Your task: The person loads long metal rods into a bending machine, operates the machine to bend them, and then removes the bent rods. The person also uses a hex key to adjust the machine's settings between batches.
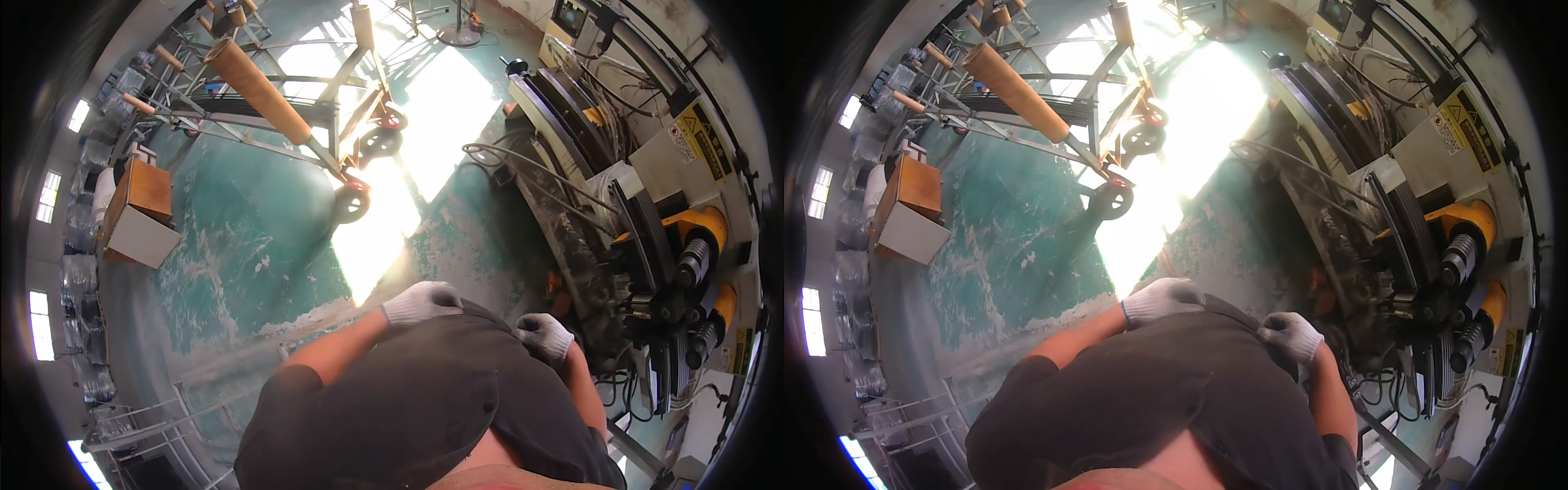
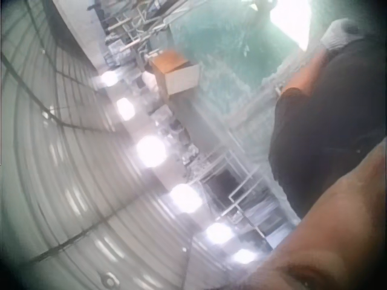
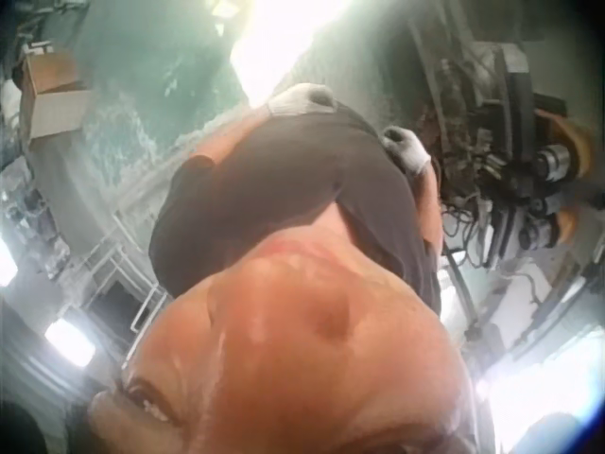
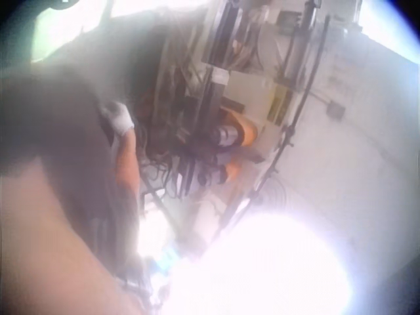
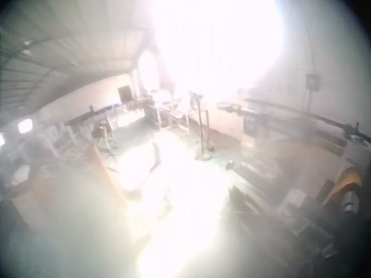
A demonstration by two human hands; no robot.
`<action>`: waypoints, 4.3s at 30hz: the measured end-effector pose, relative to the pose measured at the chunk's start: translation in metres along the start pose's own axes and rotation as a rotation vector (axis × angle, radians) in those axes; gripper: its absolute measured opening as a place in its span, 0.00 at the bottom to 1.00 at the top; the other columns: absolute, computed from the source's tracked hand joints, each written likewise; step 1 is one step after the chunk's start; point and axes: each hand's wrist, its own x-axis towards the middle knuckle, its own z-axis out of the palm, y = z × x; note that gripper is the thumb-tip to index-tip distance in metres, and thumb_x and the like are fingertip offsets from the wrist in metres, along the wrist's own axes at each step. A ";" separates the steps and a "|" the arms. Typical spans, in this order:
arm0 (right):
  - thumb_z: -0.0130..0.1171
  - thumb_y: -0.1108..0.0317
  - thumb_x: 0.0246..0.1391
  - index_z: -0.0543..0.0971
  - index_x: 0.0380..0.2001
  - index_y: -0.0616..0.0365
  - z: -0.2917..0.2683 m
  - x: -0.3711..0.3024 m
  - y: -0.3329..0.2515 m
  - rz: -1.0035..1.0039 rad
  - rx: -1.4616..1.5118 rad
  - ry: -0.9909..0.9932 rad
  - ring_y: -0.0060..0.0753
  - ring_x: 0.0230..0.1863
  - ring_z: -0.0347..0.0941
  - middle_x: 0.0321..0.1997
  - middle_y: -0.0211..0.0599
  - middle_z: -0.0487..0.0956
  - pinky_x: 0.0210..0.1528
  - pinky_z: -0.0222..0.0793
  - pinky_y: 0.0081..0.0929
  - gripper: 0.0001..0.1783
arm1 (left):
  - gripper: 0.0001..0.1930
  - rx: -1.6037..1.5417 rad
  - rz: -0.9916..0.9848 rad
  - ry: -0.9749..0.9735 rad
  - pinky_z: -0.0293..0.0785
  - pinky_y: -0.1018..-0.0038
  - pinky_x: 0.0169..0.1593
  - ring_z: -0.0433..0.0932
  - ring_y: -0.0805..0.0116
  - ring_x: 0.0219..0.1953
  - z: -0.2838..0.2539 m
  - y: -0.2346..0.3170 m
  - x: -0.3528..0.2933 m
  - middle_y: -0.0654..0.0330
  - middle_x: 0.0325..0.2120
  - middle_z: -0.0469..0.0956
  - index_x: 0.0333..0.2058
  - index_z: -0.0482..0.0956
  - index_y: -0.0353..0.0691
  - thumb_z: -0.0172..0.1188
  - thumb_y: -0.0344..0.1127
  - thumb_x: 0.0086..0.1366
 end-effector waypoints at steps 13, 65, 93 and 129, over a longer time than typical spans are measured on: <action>0.65 0.58 0.62 0.85 0.43 0.62 -0.020 0.107 -0.093 -0.105 -0.187 0.139 0.51 0.47 0.83 0.42 0.52 0.86 0.52 0.76 0.43 0.17 | 0.10 0.213 0.036 0.075 0.79 0.60 0.54 0.85 0.51 0.48 -0.093 -0.048 0.048 0.48 0.42 0.87 0.46 0.88 0.38 0.67 0.33 0.70; 0.65 0.60 0.70 0.87 0.55 0.49 -0.574 0.010 -0.288 -0.627 -0.323 2.131 0.22 0.50 0.83 0.50 0.29 0.89 0.52 0.77 0.25 0.15 | 0.15 0.146 0.138 0.194 0.81 0.62 0.54 0.86 0.51 0.45 -0.371 0.003 0.422 0.50 0.41 0.87 0.47 0.85 0.39 0.65 0.44 0.72; 0.77 0.68 0.57 0.82 0.39 0.65 -0.476 0.513 -0.560 -1.038 0.080 1.214 0.26 0.37 0.84 0.36 0.38 0.86 0.41 0.81 0.26 0.15 | 0.12 -0.026 0.304 0.086 0.79 0.72 0.47 0.82 0.74 0.40 -0.638 0.213 0.617 0.59 0.37 0.86 0.50 0.85 0.37 0.66 0.27 0.69; 0.80 0.63 0.46 0.85 0.29 0.64 -0.687 0.561 -0.584 -0.119 -0.431 2.201 0.40 0.35 0.79 0.28 0.38 0.81 0.45 0.76 0.35 0.16 | 0.16 0.261 0.584 -1.302 0.80 0.71 0.37 0.83 0.69 0.31 -0.703 0.434 1.072 0.58 0.30 0.84 0.46 0.85 0.35 0.68 0.43 0.72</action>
